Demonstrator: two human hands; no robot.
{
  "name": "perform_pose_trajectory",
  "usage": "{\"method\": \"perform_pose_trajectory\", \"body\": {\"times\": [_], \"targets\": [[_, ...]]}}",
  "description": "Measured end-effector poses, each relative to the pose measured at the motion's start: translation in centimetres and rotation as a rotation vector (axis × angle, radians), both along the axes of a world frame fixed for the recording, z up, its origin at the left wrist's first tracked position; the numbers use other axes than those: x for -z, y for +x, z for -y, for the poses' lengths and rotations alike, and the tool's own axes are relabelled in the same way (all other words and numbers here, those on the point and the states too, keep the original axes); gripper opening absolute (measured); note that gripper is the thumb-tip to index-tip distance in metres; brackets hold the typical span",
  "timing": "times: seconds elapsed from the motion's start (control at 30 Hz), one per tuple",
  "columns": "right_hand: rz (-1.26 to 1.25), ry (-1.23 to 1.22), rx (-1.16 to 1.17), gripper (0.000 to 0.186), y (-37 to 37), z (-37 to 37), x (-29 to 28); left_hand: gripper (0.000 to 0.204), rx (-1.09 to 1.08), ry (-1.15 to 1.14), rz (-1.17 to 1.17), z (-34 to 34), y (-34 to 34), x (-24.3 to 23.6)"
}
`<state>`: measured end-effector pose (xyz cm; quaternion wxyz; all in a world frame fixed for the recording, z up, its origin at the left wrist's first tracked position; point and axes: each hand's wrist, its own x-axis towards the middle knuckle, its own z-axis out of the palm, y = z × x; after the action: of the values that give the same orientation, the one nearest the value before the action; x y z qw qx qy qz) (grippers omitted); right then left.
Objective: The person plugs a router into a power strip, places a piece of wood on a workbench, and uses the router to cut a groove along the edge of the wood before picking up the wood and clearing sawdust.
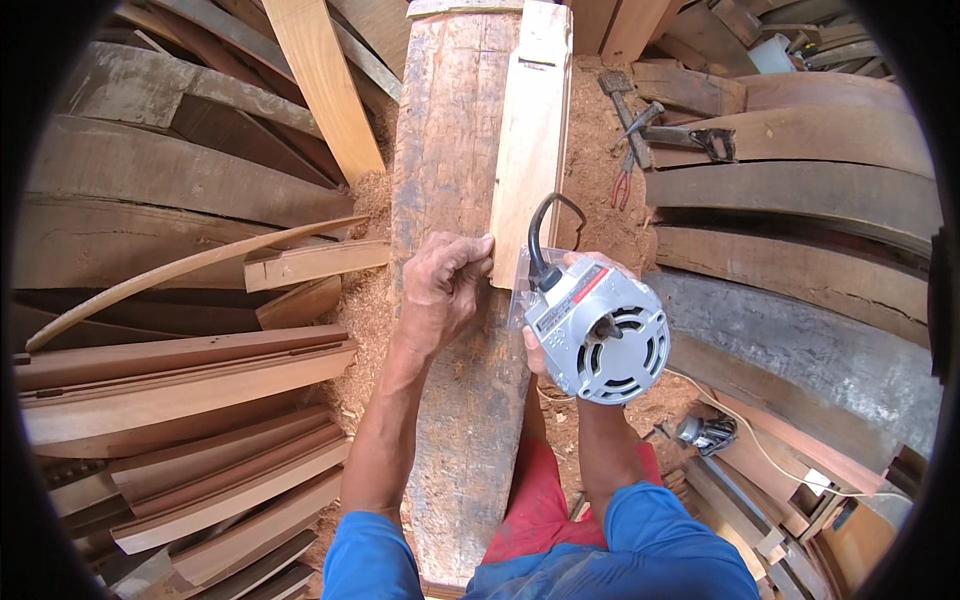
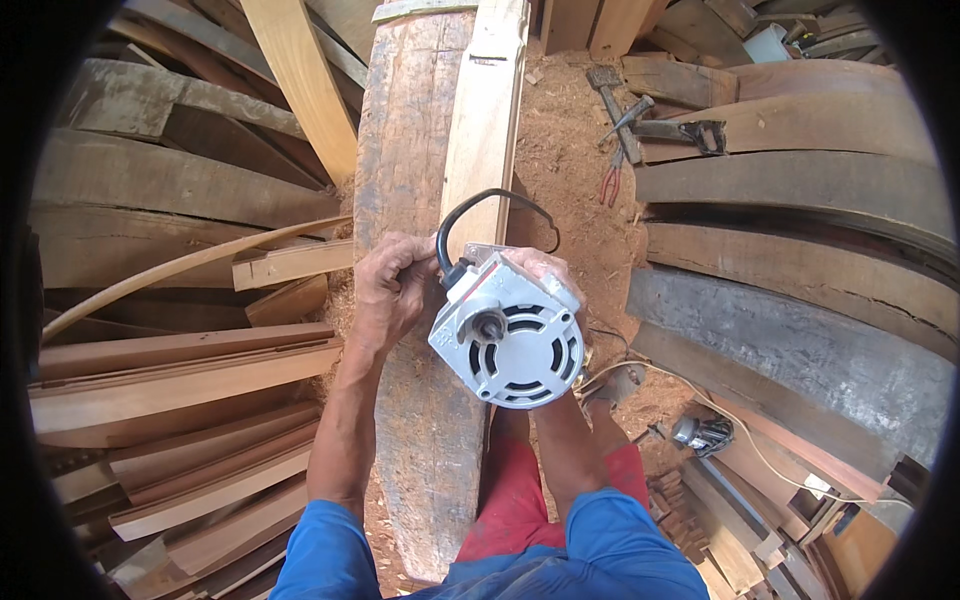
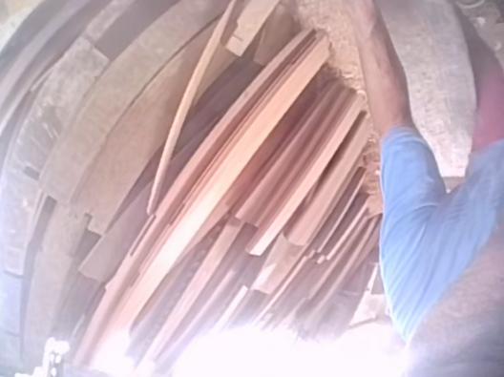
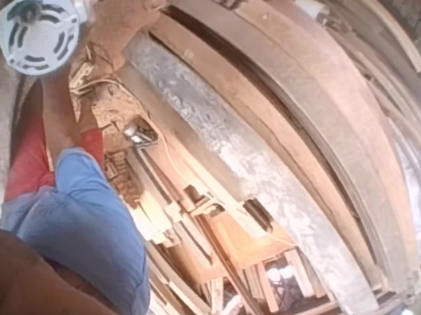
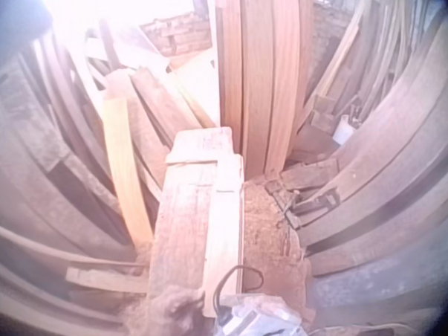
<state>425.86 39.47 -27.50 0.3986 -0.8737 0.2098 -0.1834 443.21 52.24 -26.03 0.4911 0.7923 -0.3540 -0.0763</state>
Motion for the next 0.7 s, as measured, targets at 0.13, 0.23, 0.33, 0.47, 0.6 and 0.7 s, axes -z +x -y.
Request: {"method": "perform_pose_trajectory", "body": {"times": [0.13, 0.23, 0.33, 0.47, 0.6, 0.7], "targets": [[-0.087, -0.11, -0.041, 0.063, 1.9, 1.3, -0.3, 0.022, -0.011, -0.004, -0.024, 0.0, -0.1, -0.4], [0.284, 0.376, 0.022, 0.057, 5.0, 2.5, 0.8, 0.022, -0.007, -0.004, -0.023, 0.2, 0.0, -0.5], [0.493, 0.477, 0.038, 0.053, 8.3, 4.3, -2.1, 0.022, -0.018, 0.017, -0.046, 0.2, -0.2, -0.4], [0.627, 0.339, 0.059, 0.055, 12.0, 6.7, -2.9, 0.022, -0.019, 0.031, -0.056, -0.1, -0.1, -0.2], [0.693, 0.192, 0.1, 0.075, 15.5, 9.7, -2.1, 0.022, -0.015, -0.014, -0.056, 0.0, -0.2, 0.3], [0.607, 0.289, 0.094, 0.073, 17.6, 11.4, -3.4, 0.021, -0.021, -0.033, -0.054, 0.1, -0.4, 0.1]]}}
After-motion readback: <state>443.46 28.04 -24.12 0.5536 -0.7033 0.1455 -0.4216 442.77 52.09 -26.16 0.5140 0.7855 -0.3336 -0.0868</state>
